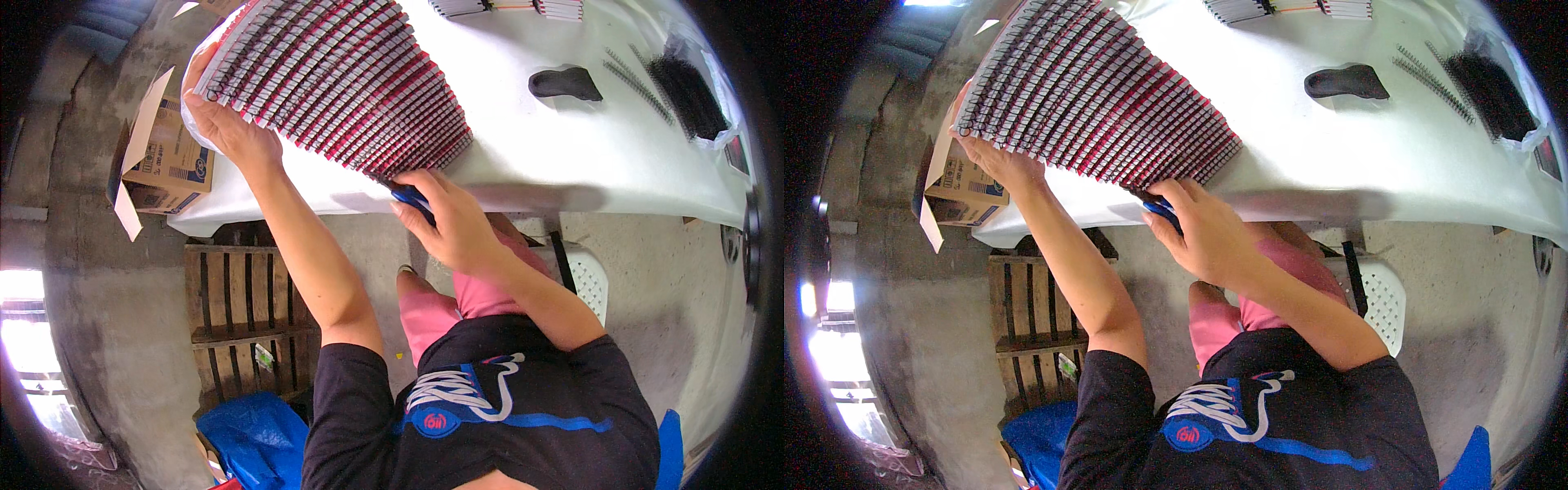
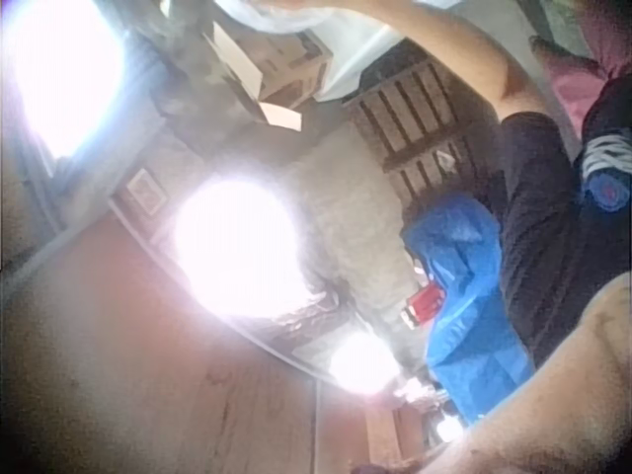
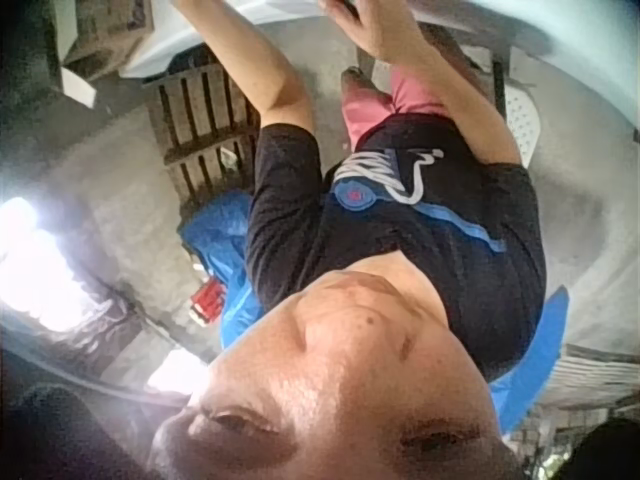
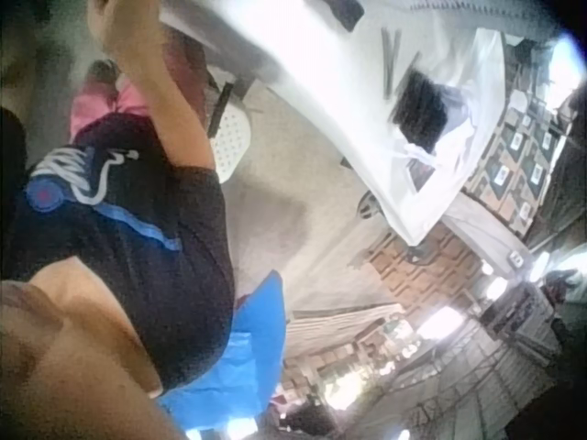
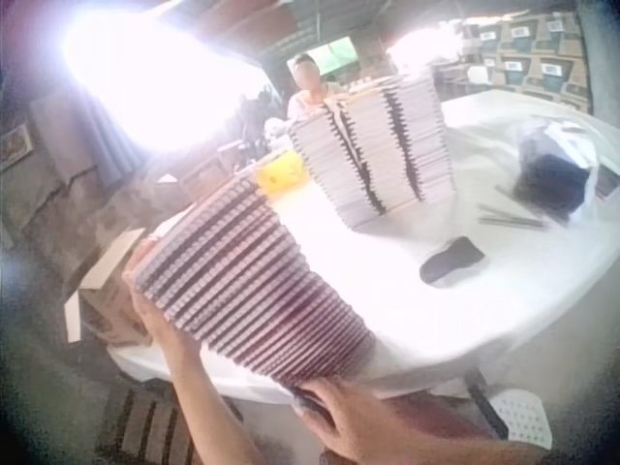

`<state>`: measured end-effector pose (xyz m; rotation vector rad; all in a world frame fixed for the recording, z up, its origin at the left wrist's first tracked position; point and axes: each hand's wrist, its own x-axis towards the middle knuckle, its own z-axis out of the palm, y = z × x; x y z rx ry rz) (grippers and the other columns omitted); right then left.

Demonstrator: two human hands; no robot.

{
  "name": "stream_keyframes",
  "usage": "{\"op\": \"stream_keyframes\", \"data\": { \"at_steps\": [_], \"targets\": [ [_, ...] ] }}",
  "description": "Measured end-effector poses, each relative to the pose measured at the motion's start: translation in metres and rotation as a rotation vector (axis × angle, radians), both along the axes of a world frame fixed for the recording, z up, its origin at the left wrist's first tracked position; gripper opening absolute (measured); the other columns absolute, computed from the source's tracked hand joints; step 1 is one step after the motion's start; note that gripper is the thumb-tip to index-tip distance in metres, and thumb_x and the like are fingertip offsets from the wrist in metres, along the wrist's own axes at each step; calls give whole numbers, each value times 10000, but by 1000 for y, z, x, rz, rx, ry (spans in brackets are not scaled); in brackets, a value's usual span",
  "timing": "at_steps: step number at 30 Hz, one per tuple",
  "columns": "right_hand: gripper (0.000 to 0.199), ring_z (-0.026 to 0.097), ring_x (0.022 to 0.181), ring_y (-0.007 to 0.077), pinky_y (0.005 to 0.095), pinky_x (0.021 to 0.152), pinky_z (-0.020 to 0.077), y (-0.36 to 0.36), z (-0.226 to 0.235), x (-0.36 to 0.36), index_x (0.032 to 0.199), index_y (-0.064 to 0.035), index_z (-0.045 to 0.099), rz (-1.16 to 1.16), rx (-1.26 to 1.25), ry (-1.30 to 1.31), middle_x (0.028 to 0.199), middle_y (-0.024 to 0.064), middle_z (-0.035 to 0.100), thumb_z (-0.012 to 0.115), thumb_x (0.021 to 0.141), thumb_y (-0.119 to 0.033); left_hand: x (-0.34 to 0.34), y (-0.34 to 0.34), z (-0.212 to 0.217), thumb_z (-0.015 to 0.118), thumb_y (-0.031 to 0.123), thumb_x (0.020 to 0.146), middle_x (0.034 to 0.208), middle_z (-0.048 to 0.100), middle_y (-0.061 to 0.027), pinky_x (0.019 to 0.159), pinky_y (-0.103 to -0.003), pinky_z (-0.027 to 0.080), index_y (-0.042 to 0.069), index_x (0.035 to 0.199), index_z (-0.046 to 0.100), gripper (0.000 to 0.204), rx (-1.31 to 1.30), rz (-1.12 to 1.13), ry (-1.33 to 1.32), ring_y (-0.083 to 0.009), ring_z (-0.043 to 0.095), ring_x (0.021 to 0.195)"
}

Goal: The person uses pliers to trim and crimp the ends of metal spiral bindings on a stack of pink notebooks. The person handles the stack by hand to align the spirals before using the tool on the edges.

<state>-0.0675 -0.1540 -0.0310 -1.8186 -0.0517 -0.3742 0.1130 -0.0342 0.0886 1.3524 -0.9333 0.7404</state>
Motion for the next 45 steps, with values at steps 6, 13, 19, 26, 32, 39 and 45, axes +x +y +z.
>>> {"op": "stream_keyframes", "data": {
  "at_steps": [6, 13, 19, 26, 32, 39, 45],
  "targets": [
    [349, 528, 910, 255, 426, 790, 388, 0, -8, -1, 1100, -129, 550, -319, -538, -366, 989, 90, 527, 630, 786, -258, -1, 0, -2, 287, 508, 955, 1137, 541, -114, 881, -309, 504, 11, 1143, 495, 571, 13, 55, -9, -186, 582, 997],
    [346, 515, 844, 233, 410, 686, 364, 6, -15, 0, 1097, -151, 561, -276, -563, -268, 936, 66, 512, 633, 779, -268, -12, -8, 2, 305, 518, 946, 1113, 560, -113, 863, -300, 515, 13, 1150, 486, 574, 47, 208, -104, -183, 598, 973],
    [338, 515, 833, 216, 386, 651, 352, 6, -14, 0, 1090, -152, 560, -365, -629, -341, 928, 50, 507, 632, 783, -275, -4, -2, -2, 306, 502, 949, 1117, 572, -117, 847, -294, 528, 22, 1160, 487, 554, 18, 102, -33, -178, 609, 963],
    [350, 519, 843, 215, 397, 650, 349, 6, -19, 1, 1106, -149, 549, -326, -575, -309, 944, 54, 511, 625, 793, -285, -8, -9, 1, 323, 529, 934, 1082, 595, -118, 819, -287, 546, 9, 1151, 493, 588, 17, 160, -120, -182, 626, 942],
    [323, 529, 832, 218, 383, 633, 361, 8, -16, 1, 1088, -141, 542, -355, -594, -311, 932, 54, 514, 618, 803, -273, -6, -8, 1, 333, 528, 936, 1050, 608, -129, 796, -291, 556, 1, 1138, 502, 589, 20, 122, -97, -181, 637, 913],
    [264, 561, 771, 318, 412, 635, 431, 18, -19, -2, 1074, -71, 486, -42, 28, -84, 867, 146, 560, 551, 881, -240, 2, 1, 0, 321, 502, 951, 1010, 624, -119, 782, -273, 558, 15, 1135, 513, 555, 23, 56, -107, -176, 647, 887],
    [318, 553, 854, 324, 423, 713, 416, 15, -21, -4, 1115, -59, 472, -19, 156, -30, 916, 171, 562, 557, 878, -254, -12, -7, 1, 215, 481, 967, 1110, 556, -142, 960, -371, 483, 36, 1175, 506, 571, 29, 176, 24, -219, 593, 999]
  ]
}}
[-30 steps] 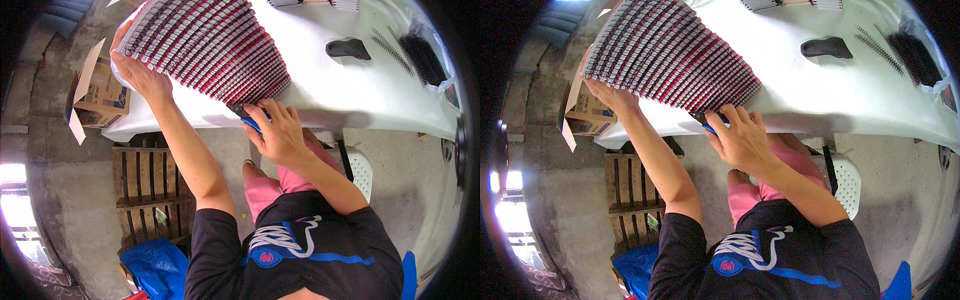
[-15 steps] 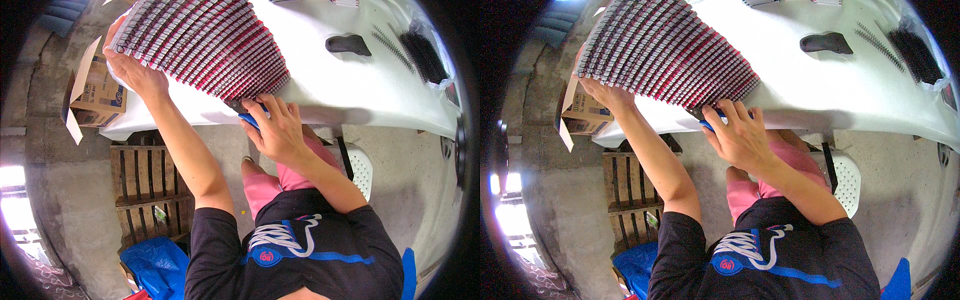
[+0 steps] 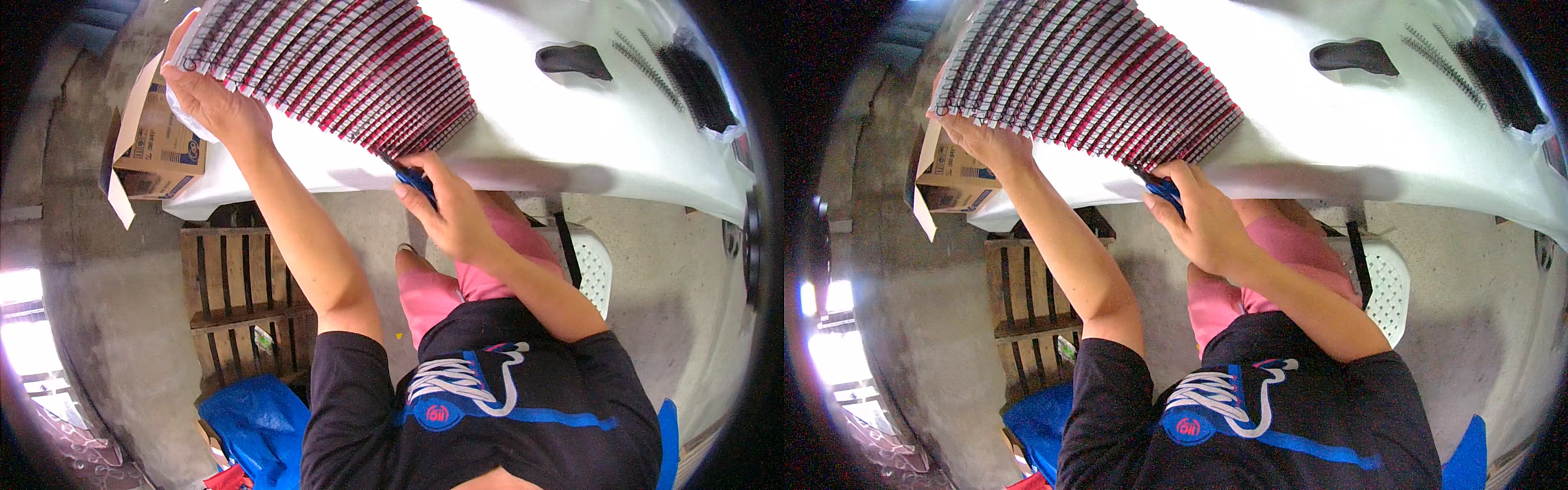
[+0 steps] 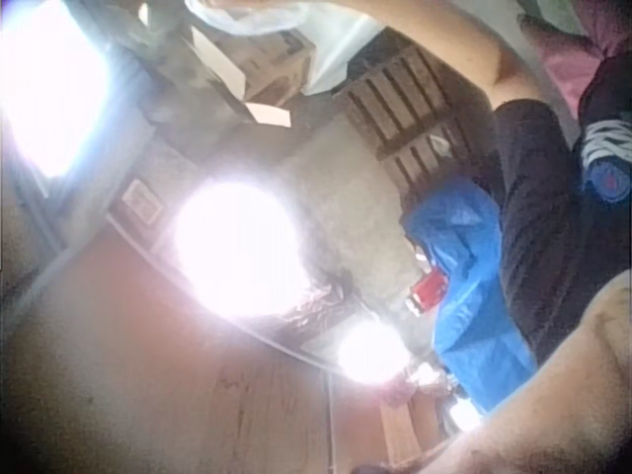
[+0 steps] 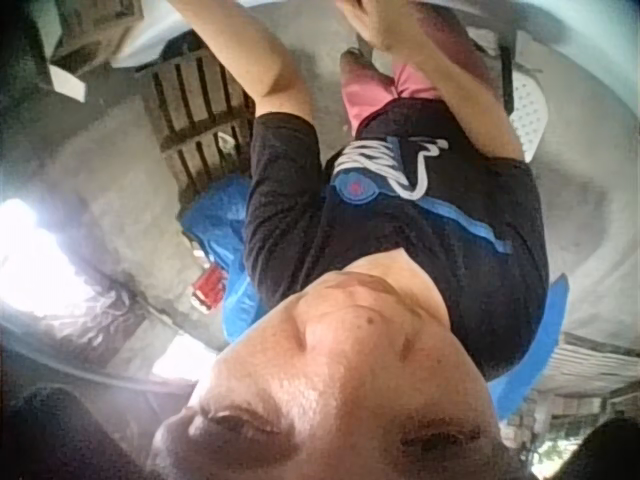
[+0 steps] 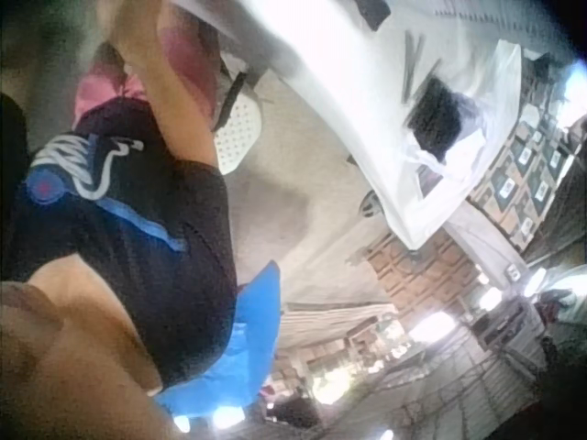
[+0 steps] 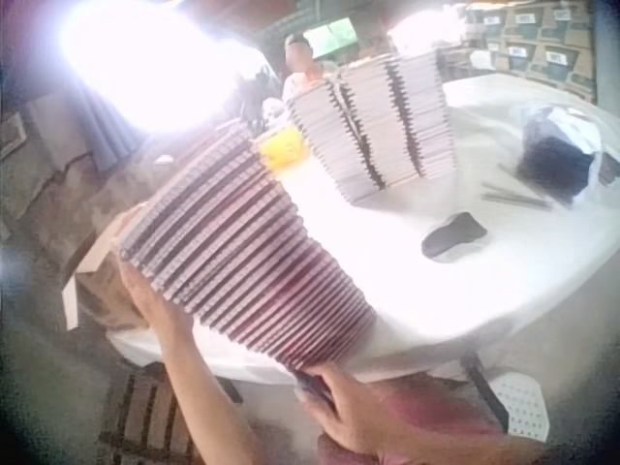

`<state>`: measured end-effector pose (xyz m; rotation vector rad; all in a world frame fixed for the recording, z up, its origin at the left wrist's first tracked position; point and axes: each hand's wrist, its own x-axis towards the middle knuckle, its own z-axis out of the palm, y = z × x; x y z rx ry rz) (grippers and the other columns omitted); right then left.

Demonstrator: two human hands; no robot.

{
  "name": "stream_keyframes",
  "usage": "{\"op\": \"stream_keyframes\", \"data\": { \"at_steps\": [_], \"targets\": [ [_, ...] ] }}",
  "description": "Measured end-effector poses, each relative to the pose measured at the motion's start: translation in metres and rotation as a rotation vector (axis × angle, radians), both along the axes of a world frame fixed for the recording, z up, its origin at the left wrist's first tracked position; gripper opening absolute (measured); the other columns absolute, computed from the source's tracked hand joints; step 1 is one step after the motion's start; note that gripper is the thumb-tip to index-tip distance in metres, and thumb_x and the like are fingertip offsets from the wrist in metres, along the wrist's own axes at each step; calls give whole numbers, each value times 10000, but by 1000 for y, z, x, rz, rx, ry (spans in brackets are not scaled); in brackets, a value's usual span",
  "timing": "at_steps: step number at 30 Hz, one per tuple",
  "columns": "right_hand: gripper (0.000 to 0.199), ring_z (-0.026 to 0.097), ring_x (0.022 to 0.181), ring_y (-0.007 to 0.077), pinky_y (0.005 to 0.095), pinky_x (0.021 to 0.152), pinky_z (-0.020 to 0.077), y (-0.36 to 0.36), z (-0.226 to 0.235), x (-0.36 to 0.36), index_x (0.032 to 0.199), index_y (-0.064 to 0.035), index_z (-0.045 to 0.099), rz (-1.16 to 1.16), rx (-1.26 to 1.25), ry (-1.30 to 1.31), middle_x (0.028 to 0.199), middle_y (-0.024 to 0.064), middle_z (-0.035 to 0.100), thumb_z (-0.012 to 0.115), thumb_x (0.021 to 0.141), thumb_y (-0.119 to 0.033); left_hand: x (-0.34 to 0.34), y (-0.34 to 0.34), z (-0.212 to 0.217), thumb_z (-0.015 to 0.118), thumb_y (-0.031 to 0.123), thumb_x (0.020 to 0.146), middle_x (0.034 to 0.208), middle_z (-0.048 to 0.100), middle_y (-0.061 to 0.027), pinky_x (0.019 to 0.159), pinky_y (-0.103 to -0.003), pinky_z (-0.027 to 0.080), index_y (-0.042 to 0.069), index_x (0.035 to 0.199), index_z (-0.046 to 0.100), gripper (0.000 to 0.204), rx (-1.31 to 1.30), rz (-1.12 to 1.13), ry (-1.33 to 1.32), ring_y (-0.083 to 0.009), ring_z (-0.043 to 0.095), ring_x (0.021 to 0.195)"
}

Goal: The person uses pliers to trim and crimp the ends of metal spiral bindings on a stack of pink notebooks. The person handles the stack by hand to align the spirals before using the tool on the edges.

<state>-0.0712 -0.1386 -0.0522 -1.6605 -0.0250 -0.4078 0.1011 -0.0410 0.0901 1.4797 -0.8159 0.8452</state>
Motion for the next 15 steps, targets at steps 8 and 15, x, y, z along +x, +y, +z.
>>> {"op": "stream_keyframes", "data": {
  "at_steps": [8, 15],
  "targets": [
    [388, 516, 939, 246, 413, 822, 347, -8, -10, -1, 1149, -122, 541, -383, -671, -266, 1036, 100, 525, 625, 802, -272, 11, 0, -1, 310, 495, 955, 1026, 620, -122, 782, -303, 569, 21, 1147, 510, 549, -98, -211, -8, -187, 647, 896],
    [338, 554, 834, 248, 379, 673, 426, -9, -13, 3, 1119, -112, 542, -247, -632, -224, 981, 102, 543, 611, 818, -249, 5, 0, -2, 296, 492, 959, 1034, 617, -124, 804, -312, 562, 15, 1175, 486, 557, -59, -131, -41, -195, 644, 903]
  ]
}}
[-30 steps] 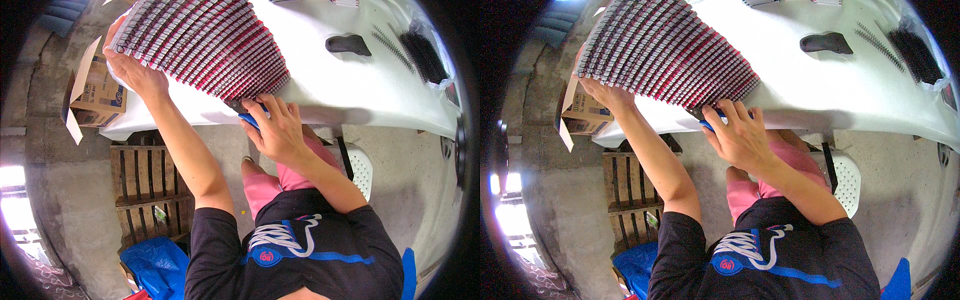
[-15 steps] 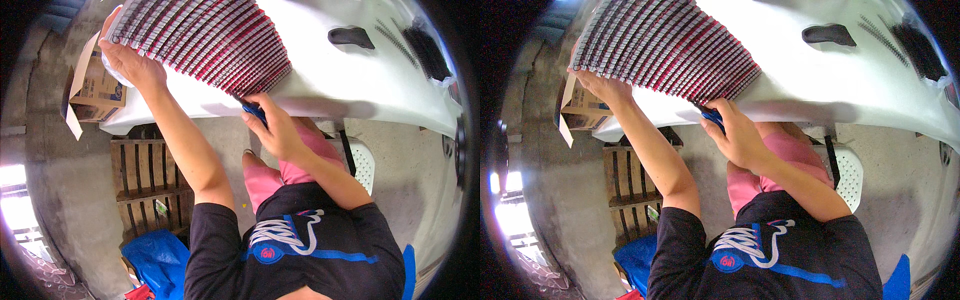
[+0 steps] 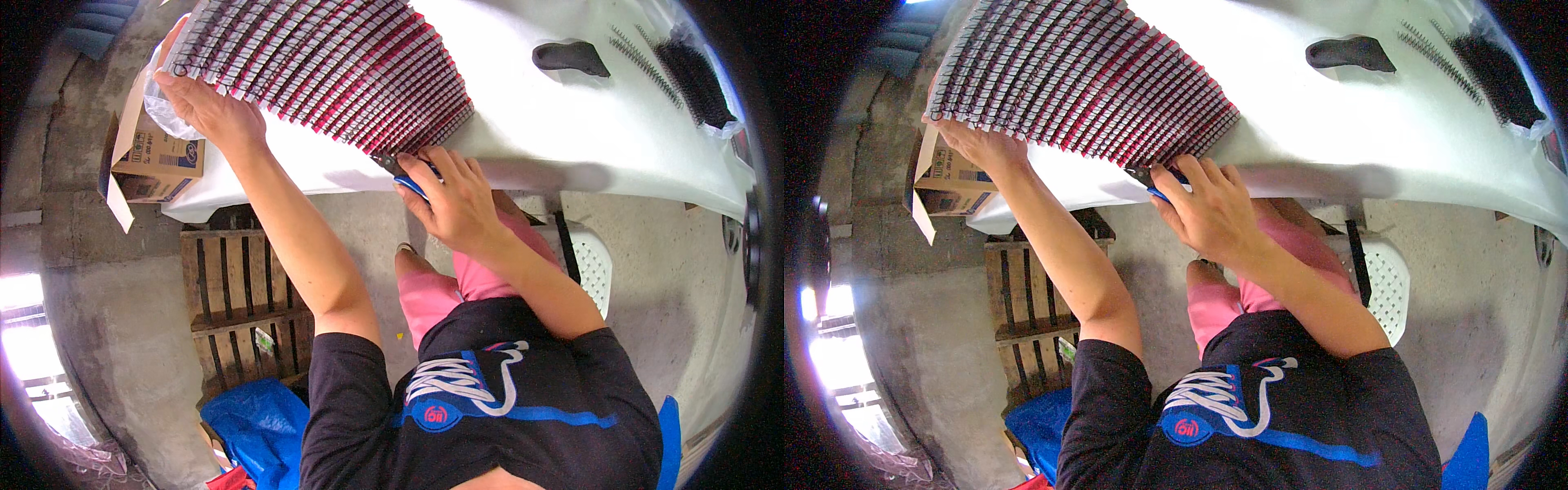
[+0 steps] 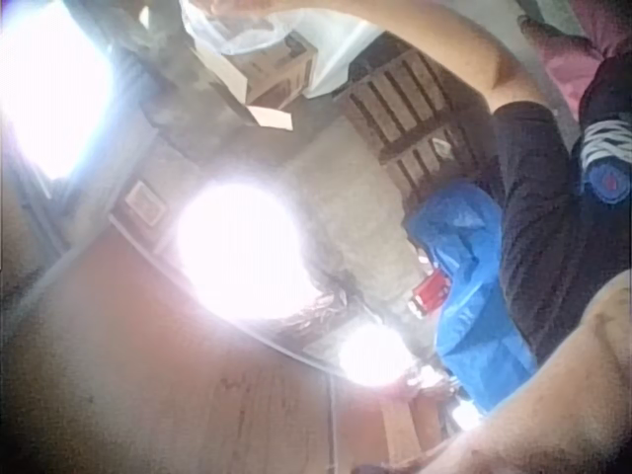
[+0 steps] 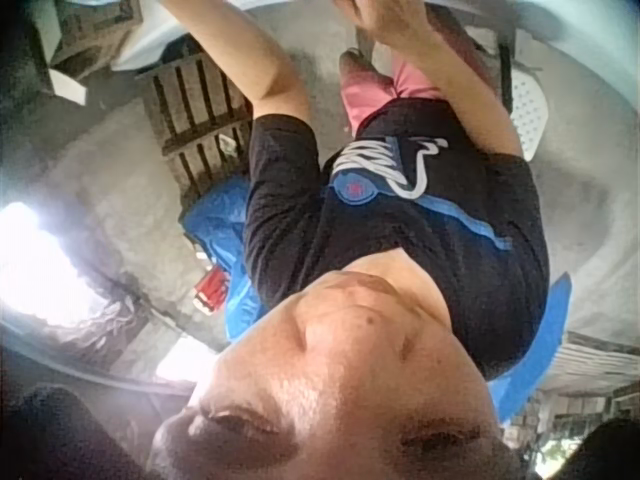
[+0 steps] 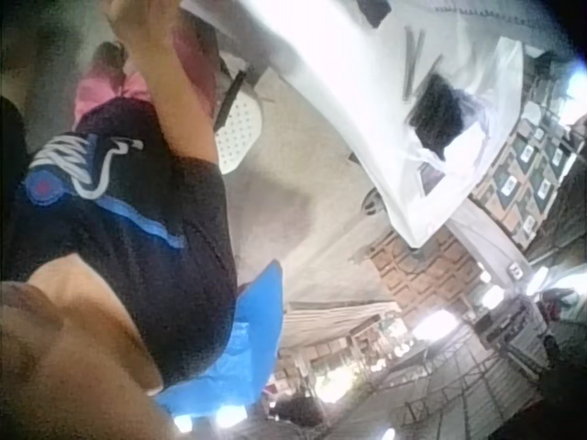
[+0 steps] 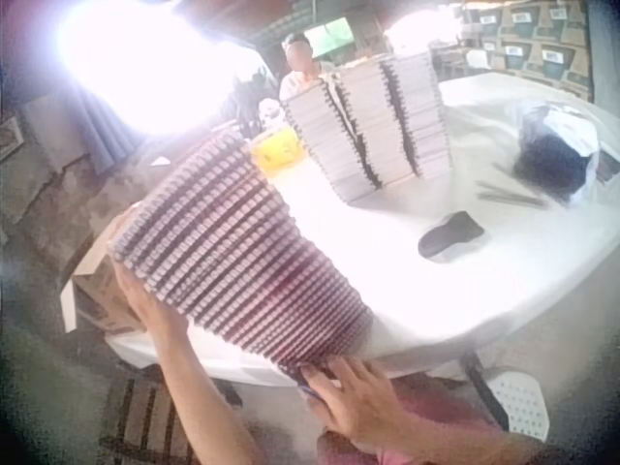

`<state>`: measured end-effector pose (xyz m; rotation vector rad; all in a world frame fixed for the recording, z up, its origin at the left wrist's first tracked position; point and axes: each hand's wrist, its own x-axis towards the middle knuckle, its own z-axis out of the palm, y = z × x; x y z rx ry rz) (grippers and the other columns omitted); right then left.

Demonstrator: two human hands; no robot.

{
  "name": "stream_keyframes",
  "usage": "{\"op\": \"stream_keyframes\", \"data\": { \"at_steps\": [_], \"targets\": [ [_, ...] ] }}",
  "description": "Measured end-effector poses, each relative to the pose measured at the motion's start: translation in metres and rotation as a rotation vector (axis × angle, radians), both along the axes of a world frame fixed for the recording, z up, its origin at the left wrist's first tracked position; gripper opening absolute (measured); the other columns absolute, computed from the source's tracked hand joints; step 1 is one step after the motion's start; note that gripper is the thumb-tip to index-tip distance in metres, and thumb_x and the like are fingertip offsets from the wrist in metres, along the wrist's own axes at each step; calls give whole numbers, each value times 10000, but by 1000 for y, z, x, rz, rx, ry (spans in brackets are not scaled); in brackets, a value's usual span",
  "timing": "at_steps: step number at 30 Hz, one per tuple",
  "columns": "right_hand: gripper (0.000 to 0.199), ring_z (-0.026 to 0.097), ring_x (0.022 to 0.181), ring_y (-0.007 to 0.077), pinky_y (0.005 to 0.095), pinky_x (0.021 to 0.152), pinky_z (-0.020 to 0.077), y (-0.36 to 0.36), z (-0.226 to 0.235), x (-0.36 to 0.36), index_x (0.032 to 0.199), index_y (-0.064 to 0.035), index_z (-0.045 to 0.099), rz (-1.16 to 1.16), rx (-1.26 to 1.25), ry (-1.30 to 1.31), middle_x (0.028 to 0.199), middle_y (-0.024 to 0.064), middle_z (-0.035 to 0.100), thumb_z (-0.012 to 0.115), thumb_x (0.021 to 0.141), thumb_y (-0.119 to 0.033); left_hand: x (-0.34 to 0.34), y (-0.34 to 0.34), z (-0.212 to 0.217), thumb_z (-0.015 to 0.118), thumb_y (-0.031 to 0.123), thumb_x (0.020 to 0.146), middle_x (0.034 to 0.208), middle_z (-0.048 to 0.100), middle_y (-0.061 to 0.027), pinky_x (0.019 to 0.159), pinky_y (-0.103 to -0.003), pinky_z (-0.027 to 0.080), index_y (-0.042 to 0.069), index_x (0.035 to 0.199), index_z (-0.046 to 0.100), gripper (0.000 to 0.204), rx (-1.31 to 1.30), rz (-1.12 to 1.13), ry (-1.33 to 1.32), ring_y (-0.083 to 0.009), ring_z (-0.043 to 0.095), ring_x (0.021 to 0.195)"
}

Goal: The person uses pliers to trim and crimp the ends of metal spiral bindings on a stack of pink notebooks. The person handles the stack by hand to align the spirals before using the tool on the edges.

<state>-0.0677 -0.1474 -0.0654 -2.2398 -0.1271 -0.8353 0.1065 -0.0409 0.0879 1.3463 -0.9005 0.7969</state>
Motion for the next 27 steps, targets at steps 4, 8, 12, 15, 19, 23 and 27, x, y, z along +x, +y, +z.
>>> {"op": "stream_keyframes", "data": {
  "at_steps": [4, 8, 12, 15, 19, 23, 27],
  "targets": [
    [288, 586, 758, 274, 377, 605, 463, -13, 10, 4, 1089, -90, 546, 395, 704, 454, 901, 145, 579, 596, 841, -229, -4, 0, -1, 290, 492, 961, 1038, 612, -121, 823, -313, 549, 13, 1165, 496, 559, 46, 74, -19, -194, 635, 919],
    [274, 601, 769, 291, 385, 636, 475, -17, 17, 2, 1074, -69, 547, 447, 792, 529, 858, 173, 600, 586, 854, -228, -2, -2, 1, 292, 490, 963, 1055, 606, -118, 844, -315, 535, 10, 1156, 504, 559, 54, 80, -50, -194, 626, 934],
    [349, 558, 906, 275, 406, 775, 410, -10, -1, -5, 1122, -106, 555, -12, 39, -54, 985, 126, 565, 619, 811, -252, 2, 1, 1, 286, 494, 963, 1060, 604, -115, 847, -312, 534, 16, 1159, 504, 560, -2, -3, 34, -193, 621, 949],
    [379, 524, 954, 271, 422, 804, 381, -10, -4, -6, 1134, -124, 556, -46, -31, -51, 1033, 107, 535, 630, 791, -266, -2, -1, 2, 290, 494, 962, 1061, 602, -111, 853, -314, 533, 18, 1164, 502, 559, 12, 68, 26, -193, 617, 955],
    [372, 525, 937, 265, 419, 787, 388, -10, -4, -2, 1125, -115, 552, -48, -62, -54, 1024, 103, 531, 628, 793, -266, -4, -1, 0, 304, 476, 965, 1084, 589, -113, 855, -316, 534, 8, 1161, 493, 541, 40, 48, 3, -183, 613, 957],
    [331, 556, 895, 272, 398, 736, 421, -7, -4, -1, 1094, -94, 556, 37, 17, 23, 993, 116, 550, 619, 813, -256, 2, 1, 0, 307, 464, 969, 1097, 579, -115, 848, -313, 539, 3, 1160, 487, 531, 80, 122, -98, -177, 615, 951],
    [281, 592, 728, 222, 328, 634, 452, -9, 7, -1, 1063, -46, 559, 426, 905, 590, 832, 123, 595, 615, 853, -224, -1, 4, -4, 284, 480, 968, 1092, 577, -110, 852, -313, 538, 9, 1164, 487, 549, 81, 168, -72, -178, 613, 954]
  ]
}}
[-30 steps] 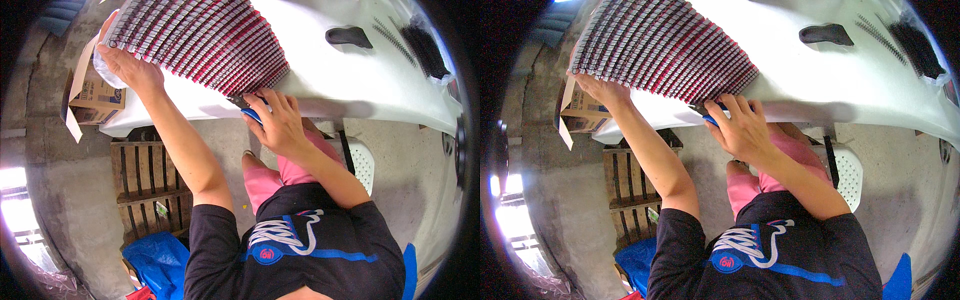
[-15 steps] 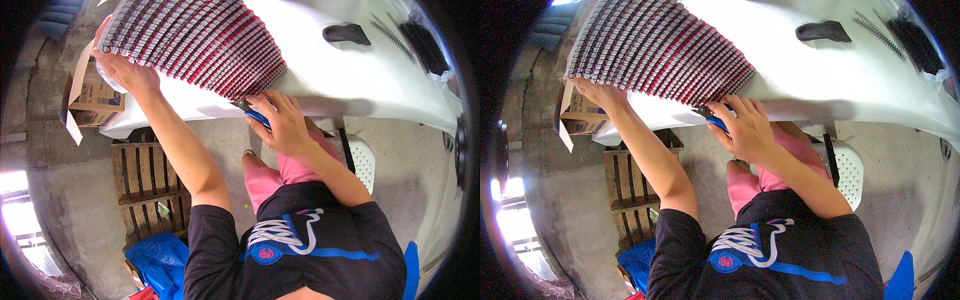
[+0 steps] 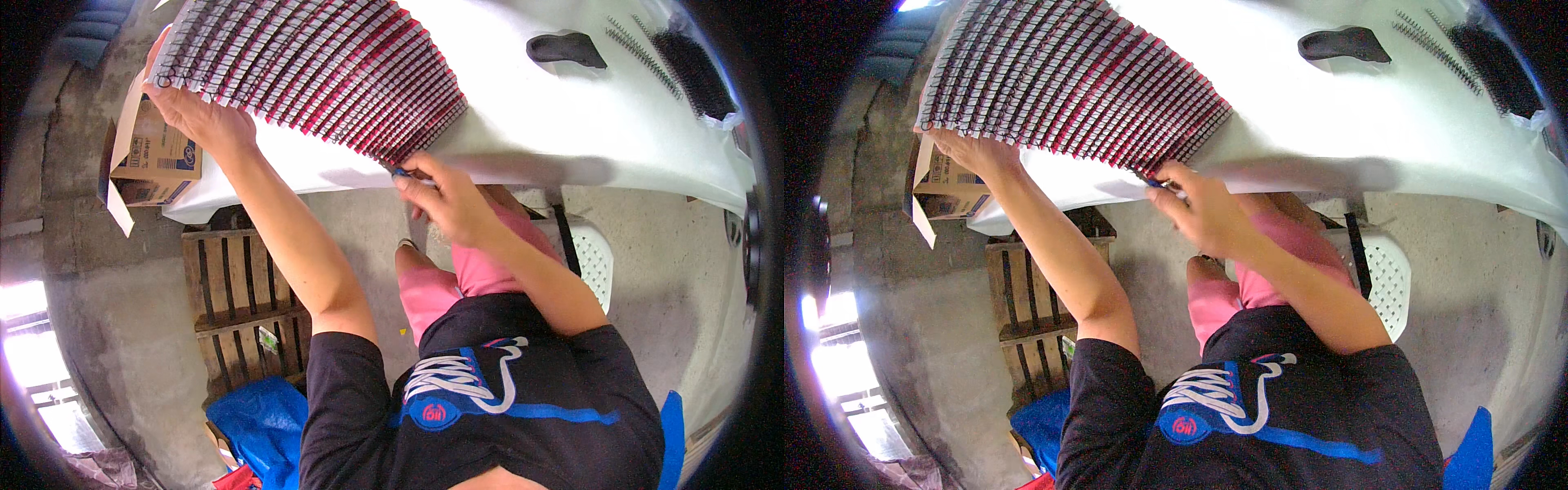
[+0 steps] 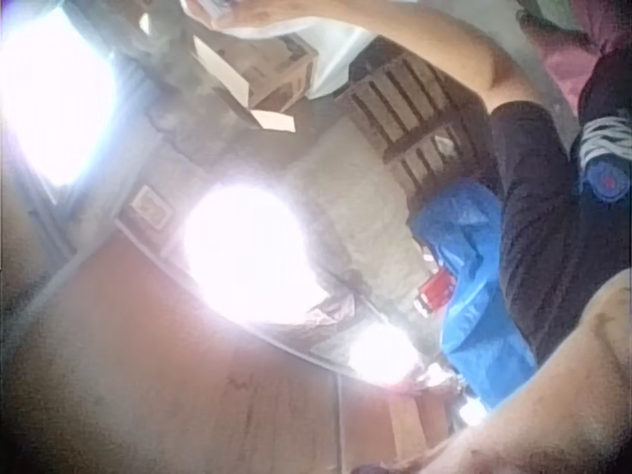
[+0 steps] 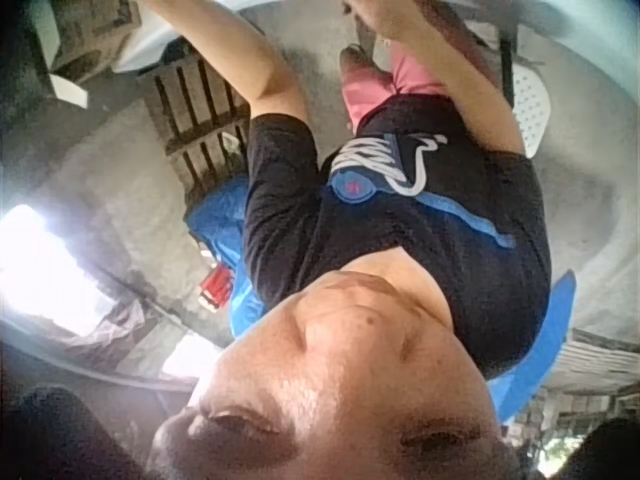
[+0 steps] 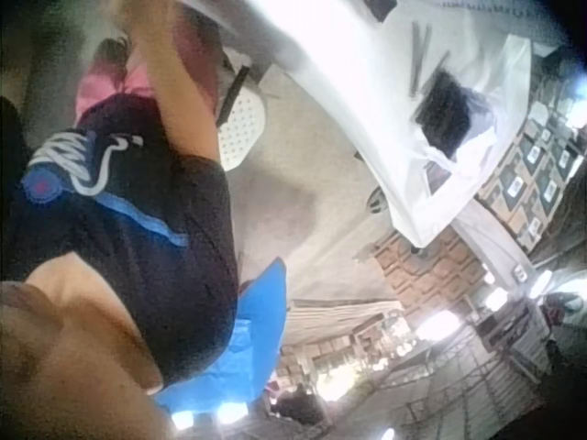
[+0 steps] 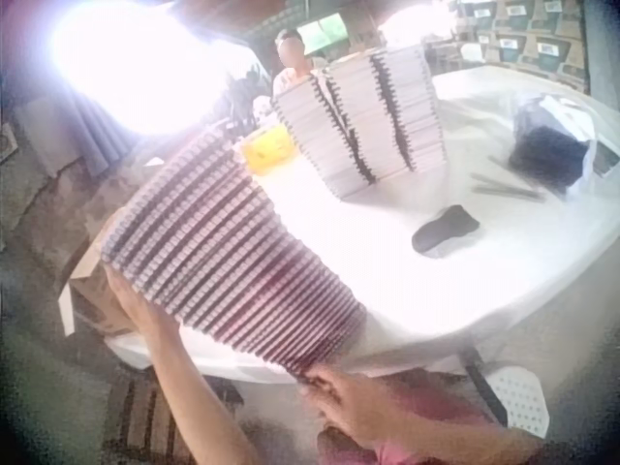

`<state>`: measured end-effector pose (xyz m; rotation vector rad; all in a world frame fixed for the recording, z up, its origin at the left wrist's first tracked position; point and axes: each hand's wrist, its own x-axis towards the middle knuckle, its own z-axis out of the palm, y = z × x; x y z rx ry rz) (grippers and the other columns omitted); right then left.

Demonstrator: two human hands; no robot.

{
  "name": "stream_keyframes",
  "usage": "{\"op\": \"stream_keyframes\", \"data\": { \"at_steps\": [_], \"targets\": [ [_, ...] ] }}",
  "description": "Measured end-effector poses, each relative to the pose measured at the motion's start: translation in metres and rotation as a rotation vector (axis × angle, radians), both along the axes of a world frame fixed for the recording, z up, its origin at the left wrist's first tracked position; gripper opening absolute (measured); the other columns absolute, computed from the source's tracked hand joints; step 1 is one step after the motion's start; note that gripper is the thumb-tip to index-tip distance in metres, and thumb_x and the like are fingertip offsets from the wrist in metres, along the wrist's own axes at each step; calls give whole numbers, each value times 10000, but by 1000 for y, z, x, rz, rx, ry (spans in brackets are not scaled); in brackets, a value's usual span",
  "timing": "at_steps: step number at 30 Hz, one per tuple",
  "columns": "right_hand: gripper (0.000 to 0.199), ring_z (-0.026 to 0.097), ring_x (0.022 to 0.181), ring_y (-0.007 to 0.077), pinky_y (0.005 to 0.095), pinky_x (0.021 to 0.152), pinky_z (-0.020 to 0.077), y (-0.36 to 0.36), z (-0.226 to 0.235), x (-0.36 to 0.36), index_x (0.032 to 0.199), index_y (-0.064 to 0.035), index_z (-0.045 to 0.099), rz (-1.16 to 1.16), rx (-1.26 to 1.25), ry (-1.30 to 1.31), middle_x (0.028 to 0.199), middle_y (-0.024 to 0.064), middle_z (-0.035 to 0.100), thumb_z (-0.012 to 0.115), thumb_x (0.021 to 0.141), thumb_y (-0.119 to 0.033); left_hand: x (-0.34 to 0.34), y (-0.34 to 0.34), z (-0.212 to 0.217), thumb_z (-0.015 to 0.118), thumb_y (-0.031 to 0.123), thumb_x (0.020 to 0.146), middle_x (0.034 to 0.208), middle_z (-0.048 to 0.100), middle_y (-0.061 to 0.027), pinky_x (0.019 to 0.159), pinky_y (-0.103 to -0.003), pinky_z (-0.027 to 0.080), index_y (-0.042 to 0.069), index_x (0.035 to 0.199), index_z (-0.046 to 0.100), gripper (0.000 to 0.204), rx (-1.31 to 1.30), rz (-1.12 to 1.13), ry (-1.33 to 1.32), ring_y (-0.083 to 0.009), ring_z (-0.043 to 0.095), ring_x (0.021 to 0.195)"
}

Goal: The person uses pliers to trim and crimp the ends of metal spiral bindings on a stack of pink notebooks. The person handles the stack by hand to align the spirals before using the tool on the edges.

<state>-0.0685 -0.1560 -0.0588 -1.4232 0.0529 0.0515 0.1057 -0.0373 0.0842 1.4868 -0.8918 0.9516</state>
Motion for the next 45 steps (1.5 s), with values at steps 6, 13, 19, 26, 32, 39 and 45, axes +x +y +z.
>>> {"op": "stream_keyframes", "data": {
  "at_steps": [6, 13, 19, 26, 32, 39, 45],
  "targets": [
    [332, 569, 842, 266, 385, 734, 434, 5, -14, -7, 1089, -67, 553, -396, -631, -474, 919, 121, 580, 617, 826, -259, -8, -6, 8, 260, 488, 965, 1077, 589, -112, 858, -321, 542, 19, 1173, 484, 559, 73, 73, -47, -190, 622, 959],
    [386, 529, 920, 277, 417, 797, 398, 1, -19, -3, 1131, -106, 546, -484, -947, -613, 1010, 99, 543, 629, 787, -261, -8, -6, 7, 274, 498, 958, 1072, 590, -115, 854, -309, 552, 25, 1168, 484, 558, 71, 81, -31, -187, 624, 964],
    [275, 574, 830, 292, 393, 698, 450, 3, -19, 0, 1044, -91, 573, -386, -768, -557, 955, 122, 561, 611, 818, -243, -5, -5, 7, 303, 483, 958, 1085, 585, -111, 867, -315, 549, 33, 1169, 484, 529, 57, 36, -10, -180, 624, 968],
    [280, 594, 796, 289, 405, 686, 458, 3, -15, -6, 1061, -97, 561, -306, -463, -345, 887, 123, 578, 603, 833, -255, -5, -4, 6, 251, 434, 981, 1172, 541, -97, 895, -324, 534, 40, 1150, 500, 496, 18, -60, 65, -176, 610, 993],
    [356, 526, 947, 259, 425, 851, 370, -1, -13, -11, 1101, -119, 572, -490, -1006, -573, 1002, 89, 536, 635, 778, -256, -8, -5, 7, 245, 476, 969, 1166, 546, -103, 887, -319, 539, 32, 1162, 494, 545, 69, 59, 11, -189, 604, 1010],
    [304, 578, 833, 265, 416, 744, 432, 3, -16, -7, 1077, -108, 569, -350, -877, -451, 915, 96, 559, 612, 808, -242, -6, -4, 7, 240, 490, 966, 1159, 548, -113, 886, -323, 536, 21, 1157, 490, 565, 38, 18, 30, -197, 602, 1009],
    [277, 599, 665, 299, 413, 598, 470, -3, -18, 1, 1090, -102, 547, -56, -122, -54, 799, 123, 566, 576, 841, -223, -9, -8, 7, 258, 499, 962, 1142, 559, -127, 867, -326, 540, 19, 1194, 469, 574, 7, -33, 92, -197, 606, 995]
  ]
}}
